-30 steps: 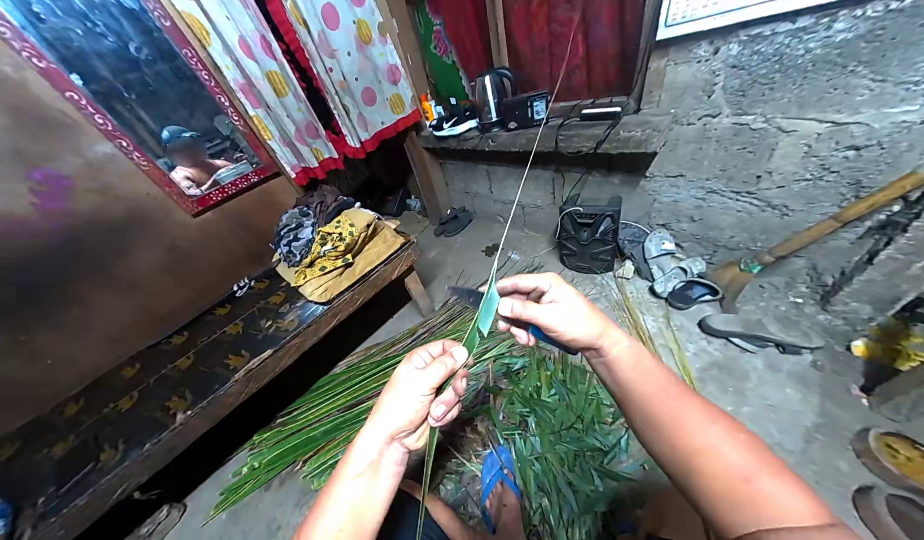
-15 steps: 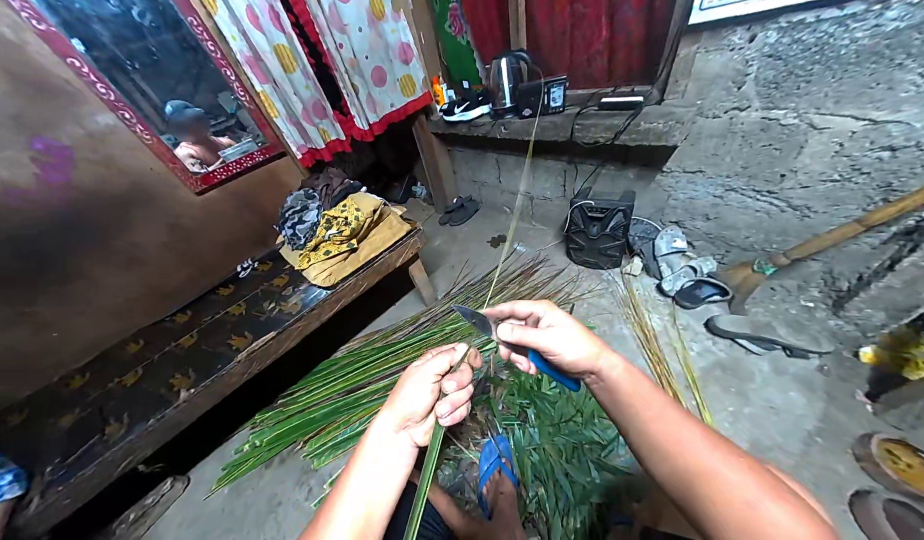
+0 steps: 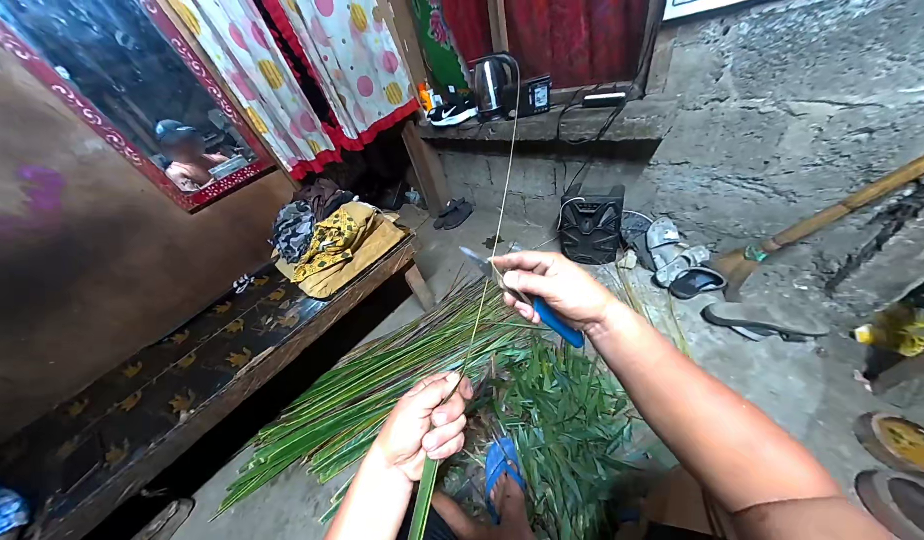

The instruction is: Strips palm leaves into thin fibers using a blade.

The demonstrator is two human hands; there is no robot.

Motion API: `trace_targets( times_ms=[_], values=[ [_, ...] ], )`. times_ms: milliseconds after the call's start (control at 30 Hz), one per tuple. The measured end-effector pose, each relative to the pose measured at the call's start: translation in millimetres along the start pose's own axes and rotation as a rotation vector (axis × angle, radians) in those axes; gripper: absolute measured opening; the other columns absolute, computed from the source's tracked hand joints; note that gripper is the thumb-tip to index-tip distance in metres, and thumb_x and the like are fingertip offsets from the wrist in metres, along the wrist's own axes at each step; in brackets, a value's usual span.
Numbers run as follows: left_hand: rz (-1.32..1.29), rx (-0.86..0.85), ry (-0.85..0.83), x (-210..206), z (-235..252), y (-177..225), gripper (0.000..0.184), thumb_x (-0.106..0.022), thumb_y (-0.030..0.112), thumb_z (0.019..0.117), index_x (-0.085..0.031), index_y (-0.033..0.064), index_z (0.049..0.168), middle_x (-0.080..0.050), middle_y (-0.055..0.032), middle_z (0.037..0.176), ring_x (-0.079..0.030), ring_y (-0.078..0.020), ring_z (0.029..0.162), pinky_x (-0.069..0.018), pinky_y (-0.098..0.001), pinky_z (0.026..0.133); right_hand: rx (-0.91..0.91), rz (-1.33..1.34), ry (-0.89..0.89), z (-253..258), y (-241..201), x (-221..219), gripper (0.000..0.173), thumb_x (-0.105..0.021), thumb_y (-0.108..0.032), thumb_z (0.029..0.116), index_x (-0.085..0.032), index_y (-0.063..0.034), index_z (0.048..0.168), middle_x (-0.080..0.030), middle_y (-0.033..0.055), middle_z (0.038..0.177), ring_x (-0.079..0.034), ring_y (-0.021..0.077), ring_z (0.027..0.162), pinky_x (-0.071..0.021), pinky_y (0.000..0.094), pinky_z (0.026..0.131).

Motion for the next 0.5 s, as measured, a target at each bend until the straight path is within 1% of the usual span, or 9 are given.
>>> trace_targets(
  times_ms=[67,133,200,267,300,333,400,433,500],
  values=[
    [-0.025,0.002,-0.011,3.6,-3.2,-4.1,0.03,-0.038,0.021,0.1094,-0.063,0.0049,0.103,-0.043,0.0066,0.055,-0.046,-0.0023,0.04,-0.044,-0.0168,0.04,0.035,-0.012,0.073,6.3,-16.1,12.5,0.033,-0.051,-0.011,0.1056,-0.062,-0.0086,0.137,-0.066,0.0073,0.079,-0.059,0.0093,0.055,-0.0518,0.0208,0.049],
    [-0.058,0.0,-0.017,8.7,-4.8,-8.2,0.03,-0.039,0.021,0.1091,-0.063,0.0042,0.105,-0.044,0.006,0.056,-0.046,-0.0029,0.04,-0.0442,-0.0171,0.041,0.08,-0.006,0.145,10.5,-32.6,27.0,0.033,-0.049,-0.013,0.1068,-0.06,-0.0128,0.138,-0.064,0.005,0.08,-0.056,0.0075,0.054,-0.0497,0.0194,0.048],
    [-0.035,-0.023,0.025,12.6,-3.7,-7.4,0.031,-0.038,0.022,0.1086,-0.064,0.0043,0.104,-0.044,0.0057,0.056,-0.046,-0.0031,0.04,-0.0437,-0.017,0.04,0.077,0.008,0.168,11.3,-37.5,33.1,0.035,-0.049,-0.017,0.1073,-0.057,-0.0177,0.141,-0.065,0.0062,0.081,-0.057,0.0077,0.053,-0.05,0.0193,0.046],
    [0.11,-0.072,0.138,12.3,1.0,-0.1,0.033,-0.037,0.022,0.1087,-0.064,0.0051,0.101,-0.044,0.0056,0.058,-0.044,-0.0027,0.041,-0.0422,-0.0164,0.04,-0.011,-0.006,0.061,9.2,-21.6,20.0,0.042,-0.05,-0.019,0.1051,-0.051,-0.0208,0.147,-0.065,0.0082,0.082,-0.059,0.0113,0.055,-0.0524,0.0237,0.049],
    [0.199,-0.092,0.201,10.6,4.0,3.5,0.033,-0.036,0.021,0.1091,-0.064,0.0051,0.101,-0.046,0.005,0.059,-0.044,-0.0028,0.043,-0.042,-0.0163,0.041,-0.069,-0.006,0.0,5.6,-7.5,7.4,0.043,-0.052,-0.017,0.104,-0.052,-0.0182,0.147,-0.066,0.0092,0.082,-0.061,0.0124,0.056,-0.0538,0.0246,0.05],
    [0.283,-0.106,0.259,9.0,7.3,5.8,0.033,-0.036,0.021,0.1094,-0.063,0.0048,0.101,-0.049,0.0037,0.062,-0.046,-0.0033,0.044,-0.0427,-0.0165,0.042,-0.115,0.014,-0.045,1.7,7.0,-4.8,0.039,-0.054,-0.013,0.1034,-0.056,-0.0128,0.142,-0.067,0.0102,0.082,-0.062,0.0125,0.056,-0.054,0.0241,0.051],
    [0.369,-0.117,0.298,8.1,12.7,3.9,0.031,-0.036,0.019,0.1102,-0.062,0.0029,0.107,-0.058,-0.0013,0.071,-0.056,-0.0069,0.052,-0.0513,-0.0198,0.048,-0.145,0.056,-0.033,-1.5,22.8,-16.4,0.026,-0.052,-0.01,0.1044,-0.062,-0.0033,0.128,-0.066,0.0087,0.08,-0.061,0.0103,0.057,-0.0531,0.0214,0.051],
    [0.376,-0.119,0.277,8.7,13.3,-0.3,0.029,-0.036,0.017,0.1102,-0.061,0.0019,0.111,-0.063,-0.0046,0.077,-0.062,-0.0101,0.057,-0.0564,-0.0232,0.054,-0.134,0.061,0.021,-0.3,22.0,-12.7,0.024,-0.05,-0.01,0.1057,-0.062,-0.0027,0.125,-0.066,0.0072,0.08,-0.06,0.009,0.057,-0.0524,0.0204,0.051],
    [0.379,-0.12,0.235,11.1,10.2,-11.5,0.024,-0.04,0.015,0.11,-0.059,0.0012,0.113,-0.068,-0.0091,0.085,-0.069,-0.0149,0.065,-0.0617,-0.0283,0.061,-0.094,0.085,0.164,4.3,12.4,7.1,0.023,-0.048,-0.013,0.1077,-0.06,-0.0065,0.127,-0.065,0.0048,0.08,-0.058,0.0078,0.056,-0.0508,0.0201,0.05]
  ],
)
Point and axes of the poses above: each hand's wrist, its own z-axis towards the middle knuckle, its own x-axis out of the back of the hand, y = z × x, the point moved 6 cm from there along z, towards the middle knuckle
